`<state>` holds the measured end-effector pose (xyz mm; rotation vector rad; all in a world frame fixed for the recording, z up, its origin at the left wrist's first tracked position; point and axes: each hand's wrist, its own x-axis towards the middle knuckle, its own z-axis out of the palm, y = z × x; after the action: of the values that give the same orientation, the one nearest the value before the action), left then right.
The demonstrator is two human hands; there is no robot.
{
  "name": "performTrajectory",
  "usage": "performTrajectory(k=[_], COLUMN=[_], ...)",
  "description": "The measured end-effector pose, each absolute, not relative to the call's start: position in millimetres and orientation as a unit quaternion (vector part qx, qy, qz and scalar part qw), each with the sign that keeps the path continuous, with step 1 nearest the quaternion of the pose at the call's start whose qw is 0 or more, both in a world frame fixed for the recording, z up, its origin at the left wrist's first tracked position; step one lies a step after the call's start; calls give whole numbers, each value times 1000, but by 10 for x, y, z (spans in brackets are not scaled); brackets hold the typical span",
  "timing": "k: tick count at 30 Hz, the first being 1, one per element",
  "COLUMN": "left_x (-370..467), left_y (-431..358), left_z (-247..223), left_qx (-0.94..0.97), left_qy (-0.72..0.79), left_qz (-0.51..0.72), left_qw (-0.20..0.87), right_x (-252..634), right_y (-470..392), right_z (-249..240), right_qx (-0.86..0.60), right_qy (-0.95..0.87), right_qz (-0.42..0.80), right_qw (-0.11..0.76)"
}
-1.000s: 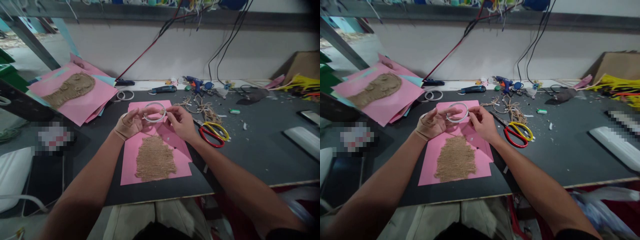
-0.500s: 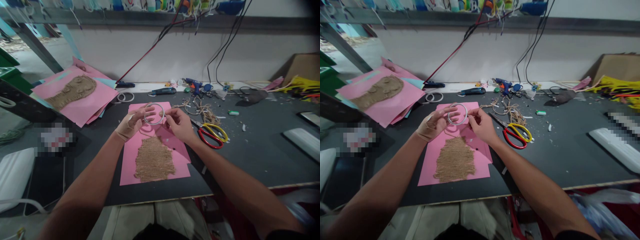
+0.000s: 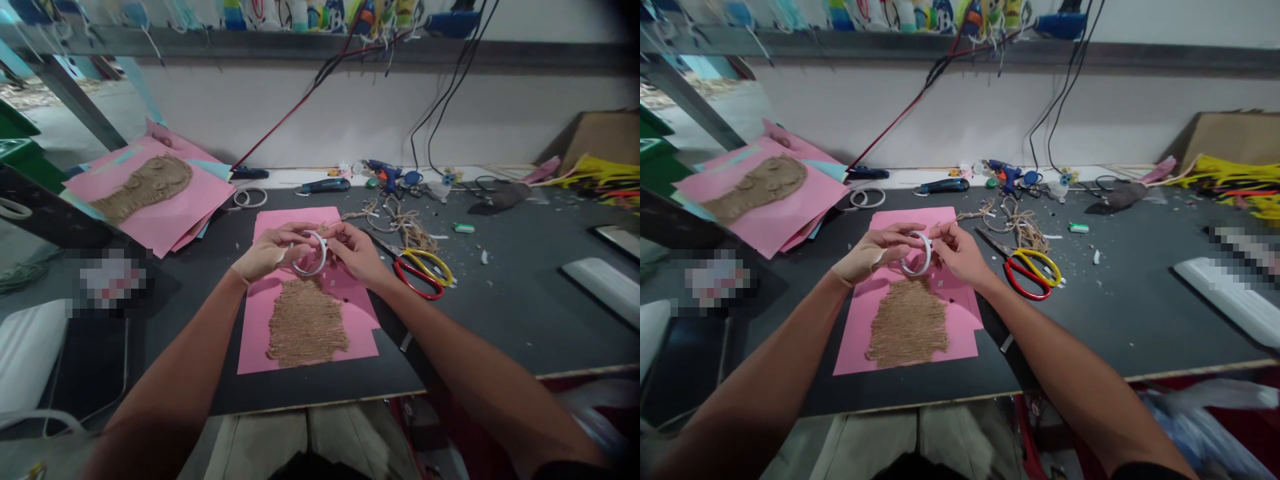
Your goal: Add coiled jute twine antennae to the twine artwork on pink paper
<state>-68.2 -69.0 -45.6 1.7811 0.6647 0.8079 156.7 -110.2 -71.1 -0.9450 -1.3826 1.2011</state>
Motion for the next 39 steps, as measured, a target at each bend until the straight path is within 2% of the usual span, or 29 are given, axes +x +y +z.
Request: performTrajectory(k=[8, 18, 25, 33, 39], left_x=[-610, -600, -653, -717, -698], left_y=[-694, -742, -727, -745, -775], left_z=[-478, -424, -462, -450, -415], left_qx=[798, 736, 678, 610, 607], left_qy=[261, 335, 358, 188, 159], left_qz=[357, 392, 330, 303, 293], left_qw=[410, 439, 551, 708, 721], right_x=[1580, 1610, 1548, 1536, 1506], right_y=[-1089, -1168, -1196, -1235, -1268], right_z=[-719, -656, -614, -524, -488], right_qx=[-420, -439, -438, -380, -392], right_qy=[-598, -656, -643, -608, -610], right_qz=[466, 382, 412, 482, 459], right_qw=[500, 480, 475, 504, 513])
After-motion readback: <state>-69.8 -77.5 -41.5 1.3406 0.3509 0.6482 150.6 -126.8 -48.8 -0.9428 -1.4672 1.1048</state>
